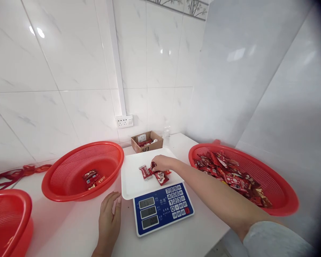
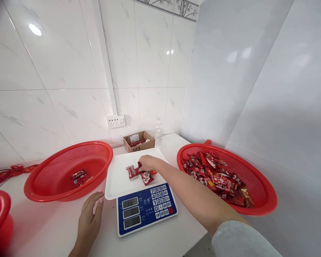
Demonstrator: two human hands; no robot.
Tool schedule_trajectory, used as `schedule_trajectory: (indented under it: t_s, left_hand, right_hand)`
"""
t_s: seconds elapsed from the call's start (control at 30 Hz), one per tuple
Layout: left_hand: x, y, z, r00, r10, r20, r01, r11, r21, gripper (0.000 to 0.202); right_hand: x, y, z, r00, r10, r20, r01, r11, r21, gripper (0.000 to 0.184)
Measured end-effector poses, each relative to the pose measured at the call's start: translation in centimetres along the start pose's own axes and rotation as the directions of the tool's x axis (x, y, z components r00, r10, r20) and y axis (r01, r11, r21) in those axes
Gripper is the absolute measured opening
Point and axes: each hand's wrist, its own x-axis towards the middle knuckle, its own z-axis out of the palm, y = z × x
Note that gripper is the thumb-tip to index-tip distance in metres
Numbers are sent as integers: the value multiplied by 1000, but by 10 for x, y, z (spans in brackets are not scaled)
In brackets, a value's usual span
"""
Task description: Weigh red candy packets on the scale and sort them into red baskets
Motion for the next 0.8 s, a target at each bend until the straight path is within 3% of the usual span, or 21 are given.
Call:
schedule_trajectory:
  t_s: [0.8]
  left_hand:
    - [0, -1, -1, 1000, 5, -9, -5, 1000, -1, 34]
  right_hand:
    - [-2, 6, 12, 991, 40, -126, -23, 992, 127, 19]
